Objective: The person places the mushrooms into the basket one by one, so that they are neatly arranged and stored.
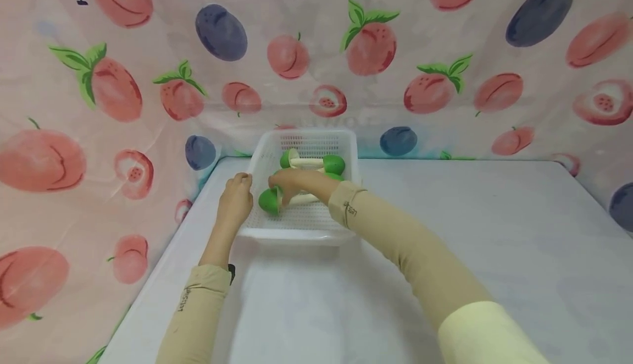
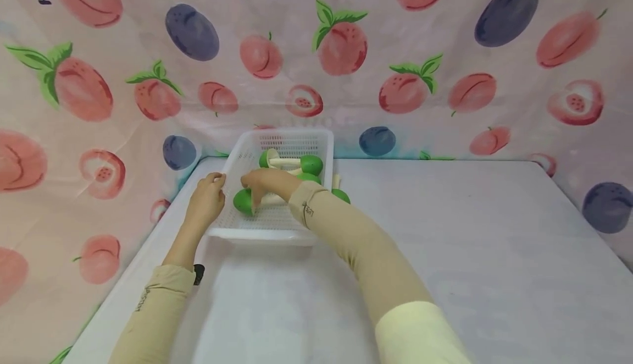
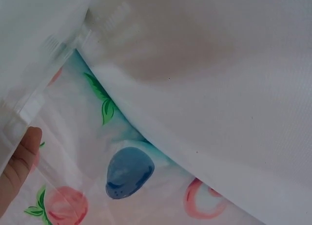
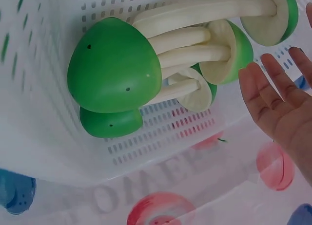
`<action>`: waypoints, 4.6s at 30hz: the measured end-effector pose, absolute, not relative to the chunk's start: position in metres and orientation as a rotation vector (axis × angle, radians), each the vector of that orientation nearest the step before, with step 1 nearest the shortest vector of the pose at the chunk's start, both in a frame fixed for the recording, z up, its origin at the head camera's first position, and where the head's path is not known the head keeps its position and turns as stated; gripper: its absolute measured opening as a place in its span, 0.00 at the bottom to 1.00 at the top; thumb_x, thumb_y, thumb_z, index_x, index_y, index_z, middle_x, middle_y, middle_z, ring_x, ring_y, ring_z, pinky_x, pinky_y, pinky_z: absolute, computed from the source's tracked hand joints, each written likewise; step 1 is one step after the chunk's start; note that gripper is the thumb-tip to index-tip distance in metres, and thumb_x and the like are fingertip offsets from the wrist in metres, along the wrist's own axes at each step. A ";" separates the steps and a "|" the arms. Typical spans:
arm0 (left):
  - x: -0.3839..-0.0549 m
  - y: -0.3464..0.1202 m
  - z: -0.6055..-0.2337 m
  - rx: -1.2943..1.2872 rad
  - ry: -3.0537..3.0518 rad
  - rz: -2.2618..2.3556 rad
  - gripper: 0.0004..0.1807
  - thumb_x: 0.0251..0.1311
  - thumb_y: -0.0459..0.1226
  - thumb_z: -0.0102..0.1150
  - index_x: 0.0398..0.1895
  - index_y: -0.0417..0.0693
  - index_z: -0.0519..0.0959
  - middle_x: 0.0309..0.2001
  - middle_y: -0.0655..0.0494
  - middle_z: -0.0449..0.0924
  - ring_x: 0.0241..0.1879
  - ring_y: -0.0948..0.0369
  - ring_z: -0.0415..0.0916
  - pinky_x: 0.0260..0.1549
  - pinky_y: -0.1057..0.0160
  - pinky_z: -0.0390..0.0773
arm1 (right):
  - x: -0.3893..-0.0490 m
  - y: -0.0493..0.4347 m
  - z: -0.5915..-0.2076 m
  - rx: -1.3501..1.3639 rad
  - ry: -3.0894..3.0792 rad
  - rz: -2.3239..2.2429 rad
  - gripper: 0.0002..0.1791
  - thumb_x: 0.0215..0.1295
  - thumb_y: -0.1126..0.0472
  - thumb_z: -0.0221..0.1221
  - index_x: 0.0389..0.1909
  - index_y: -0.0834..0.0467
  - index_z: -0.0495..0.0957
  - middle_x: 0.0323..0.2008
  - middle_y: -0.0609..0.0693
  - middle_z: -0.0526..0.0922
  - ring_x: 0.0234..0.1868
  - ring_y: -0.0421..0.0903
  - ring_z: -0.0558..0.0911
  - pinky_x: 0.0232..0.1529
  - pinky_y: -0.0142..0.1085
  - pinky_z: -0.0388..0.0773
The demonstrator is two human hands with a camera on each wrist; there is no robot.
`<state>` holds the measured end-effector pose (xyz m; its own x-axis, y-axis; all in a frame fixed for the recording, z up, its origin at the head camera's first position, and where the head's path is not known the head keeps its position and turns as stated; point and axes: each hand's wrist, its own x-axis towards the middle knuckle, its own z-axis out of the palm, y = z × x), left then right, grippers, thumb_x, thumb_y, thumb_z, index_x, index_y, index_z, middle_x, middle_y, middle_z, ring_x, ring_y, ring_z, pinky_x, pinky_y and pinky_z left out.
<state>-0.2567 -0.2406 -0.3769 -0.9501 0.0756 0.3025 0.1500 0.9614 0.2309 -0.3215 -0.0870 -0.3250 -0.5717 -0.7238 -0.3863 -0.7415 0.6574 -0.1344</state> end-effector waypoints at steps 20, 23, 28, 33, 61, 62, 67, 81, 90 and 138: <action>-0.257 -0.235 -0.376 -0.187 -2.807 -0.401 0.22 0.59 0.22 0.45 0.59 0.25 0.67 0.59 0.30 0.68 0.54 0.35 0.70 0.42 0.45 0.79 | -0.297 -0.022 -0.299 -1.295 2.485 -0.545 0.23 0.66 0.60 0.55 0.62 0.60 0.69 0.60 0.54 0.74 0.63 0.52 0.72 0.63 0.38 0.70; -0.258 -0.233 -0.377 -0.194 -2.805 -0.399 0.23 0.59 0.23 0.45 0.59 0.25 0.67 0.60 0.31 0.68 0.54 0.35 0.70 0.41 0.45 0.80 | -0.294 -0.008 -0.295 -1.234 2.522 -0.667 0.21 0.67 0.58 0.55 0.60 0.58 0.70 0.58 0.54 0.75 0.61 0.50 0.73 0.61 0.41 0.72; -0.260 -0.230 -0.377 -0.204 -2.812 -0.404 0.23 0.59 0.23 0.45 0.59 0.25 0.67 0.60 0.30 0.68 0.54 0.35 0.70 0.39 0.45 0.80 | -0.290 0.016 -0.294 -1.189 2.568 -0.858 0.19 0.67 0.59 0.54 0.58 0.60 0.72 0.55 0.56 0.77 0.58 0.52 0.74 0.60 0.44 0.73; -0.260 -0.231 -0.375 -0.198 -2.814 -0.401 0.23 0.58 0.22 0.45 0.59 0.24 0.67 0.60 0.30 0.68 0.53 0.34 0.70 0.35 0.46 0.81 | -0.286 0.033 -0.298 -1.133 2.619 -1.018 0.16 0.67 0.60 0.55 0.54 0.60 0.75 0.52 0.53 0.79 0.52 0.50 0.77 0.52 0.42 0.76; -0.248 -0.238 -0.377 -0.183 -2.824 -0.417 0.23 0.59 0.22 0.43 0.60 0.23 0.66 0.59 0.28 0.66 0.55 0.32 0.66 0.41 0.42 0.78 | -0.263 0.112 -0.332 -0.771 2.761 -1.269 0.16 0.66 0.62 0.55 0.52 0.65 0.75 0.50 0.61 0.79 0.48 0.55 0.79 0.47 0.46 0.80; -0.249 -0.238 -0.377 -0.183 -2.822 -0.420 0.23 0.59 0.22 0.43 0.60 0.24 0.66 0.59 0.28 0.66 0.55 0.32 0.66 0.41 0.42 0.78 | -0.264 0.114 -0.335 -0.746 2.768 -1.272 0.17 0.66 0.62 0.55 0.52 0.65 0.74 0.50 0.62 0.79 0.48 0.55 0.79 0.47 0.46 0.80; -0.251 -0.237 -0.377 -0.191 -2.812 -0.440 0.23 0.59 0.22 0.43 0.60 0.24 0.66 0.60 0.28 0.66 0.55 0.32 0.67 0.40 0.42 0.78 | -0.269 0.124 -0.352 -0.641 2.777 -1.247 0.18 0.65 0.62 0.56 0.53 0.66 0.73 0.51 0.64 0.77 0.49 0.58 0.78 0.48 0.48 0.79; -0.252 -0.237 -0.377 -0.178 -2.807 -0.424 0.23 0.58 0.22 0.45 0.59 0.24 0.67 0.60 0.29 0.67 0.54 0.33 0.68 0.40 0.44 0.80 | -0.280 0.114 -0.389 -0.579 2.707 -1.043 0.27 0.63 0.60 0.59 0.59 0.68 0.66 0.55 0.70 0.71 0.52 0.63 0.74 0.51 0.51 0.76; -0.253 -0.238 -0.378 -0.179 -2.791 -0.431 0.23 0.59 0.23 0.44 0.59 0.24 0.67 0.60 0.29 0.67 0.54 0.33 0.68 0.41 0.42 0.78 | -0.288 0.097 -0.401 -0.519 2.824 -0.855 0.38 0.58 0.52 0.63 0.65 0.65 0.62 0.53 0.68 0.68 0.49 0.60 0.71 0.47 0.52 0.75; -0.256 -0.237 -0.377 -0.211 -2.789 -0.448 0.22 0.63 0.27 0.47 0.59 0.24 0.67 0.60 0.28 0.67 0.56 0.34 0.67 0.46 0.41 0.77 | -0.281 0.132 -0.393 -0.375 2.858 -1.133 0.36 0.60 0.58 0.61 0.64 0.70 0.61 0.61 0.69 0.68 0.58 0.64 0.73 0.55 0.54 0.74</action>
<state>-0.2563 -0.2368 -0.3767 -0.9418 0.0948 0.3224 0.1910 0.9404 0.2815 -0.2814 0.1324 -0.3929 -0.9697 -0.2396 0.0480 -0.2074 0.7032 -0.6800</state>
